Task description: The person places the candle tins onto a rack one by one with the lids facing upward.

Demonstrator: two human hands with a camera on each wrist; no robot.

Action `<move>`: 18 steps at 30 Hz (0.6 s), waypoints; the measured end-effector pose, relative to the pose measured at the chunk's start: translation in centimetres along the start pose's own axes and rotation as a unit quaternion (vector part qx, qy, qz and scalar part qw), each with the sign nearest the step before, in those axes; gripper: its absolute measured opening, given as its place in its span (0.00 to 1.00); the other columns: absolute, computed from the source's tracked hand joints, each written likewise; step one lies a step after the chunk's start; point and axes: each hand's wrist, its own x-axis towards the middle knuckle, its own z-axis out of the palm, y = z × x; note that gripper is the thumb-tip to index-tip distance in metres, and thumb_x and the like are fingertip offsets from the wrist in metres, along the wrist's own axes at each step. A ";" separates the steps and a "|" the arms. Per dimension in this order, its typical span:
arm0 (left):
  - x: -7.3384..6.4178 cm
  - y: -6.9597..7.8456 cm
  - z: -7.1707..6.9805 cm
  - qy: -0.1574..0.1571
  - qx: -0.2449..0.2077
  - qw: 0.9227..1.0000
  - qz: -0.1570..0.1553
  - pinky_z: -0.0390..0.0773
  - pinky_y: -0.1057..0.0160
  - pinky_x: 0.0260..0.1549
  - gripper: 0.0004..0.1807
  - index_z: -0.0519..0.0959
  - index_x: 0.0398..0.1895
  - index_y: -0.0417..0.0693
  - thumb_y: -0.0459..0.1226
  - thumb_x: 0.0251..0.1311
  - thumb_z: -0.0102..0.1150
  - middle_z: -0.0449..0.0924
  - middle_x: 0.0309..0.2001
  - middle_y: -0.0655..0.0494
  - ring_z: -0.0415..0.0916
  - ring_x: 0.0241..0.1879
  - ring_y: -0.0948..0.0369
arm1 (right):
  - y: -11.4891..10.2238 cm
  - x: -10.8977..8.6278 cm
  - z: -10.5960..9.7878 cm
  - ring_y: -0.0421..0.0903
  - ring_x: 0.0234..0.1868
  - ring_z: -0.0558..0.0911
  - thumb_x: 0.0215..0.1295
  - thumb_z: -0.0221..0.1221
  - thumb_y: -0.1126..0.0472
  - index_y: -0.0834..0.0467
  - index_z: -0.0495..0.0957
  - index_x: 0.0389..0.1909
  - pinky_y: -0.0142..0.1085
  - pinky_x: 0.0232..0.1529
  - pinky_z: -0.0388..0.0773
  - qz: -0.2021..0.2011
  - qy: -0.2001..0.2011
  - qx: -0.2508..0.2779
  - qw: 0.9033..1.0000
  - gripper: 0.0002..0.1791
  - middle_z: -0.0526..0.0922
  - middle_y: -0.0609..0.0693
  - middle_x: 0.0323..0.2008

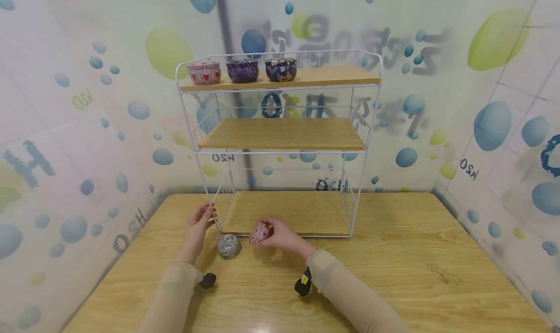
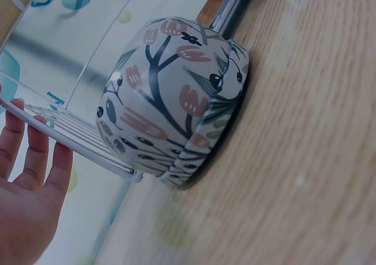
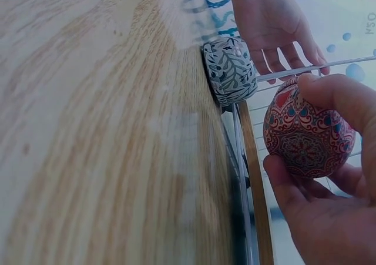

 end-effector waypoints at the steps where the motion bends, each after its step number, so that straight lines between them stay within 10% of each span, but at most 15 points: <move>1: 0.0 0.0 0.0 0.001 0.000 1.000 0.000 0.77 0.59 0.52 0.20 0.70 0.57 0.32 0.40 0.74 0.47 0.70 0.53 0.35 0.71 0.49 0.54 | 0.0 0.0 0.0 0.53 0.49 0.79 0.49 0.72 0.65 0.69 0.65 0.64 0.38 0.46 0.81 0.001 0.000 0.000 1.000 0.41 0.77 0.59 0.51; 18: 0.1 0.2 0.0 -0.005 -0.013 1.000 -0.015 0.76 0.59 0.52 0.19 0.69 0.57 0.32 0.39 0.74 0.47 0.72 0.51 0.42 0.70 0.50 0.52 | -0.1 -0.1 0.3 0.58 0.55 0.76 0.48 0.73 0.62 0.68 0.64 0.65 0.47 0.55 0.77 0.012 0.014 -0.025 1.000 0.44 0.75 0.62 0.54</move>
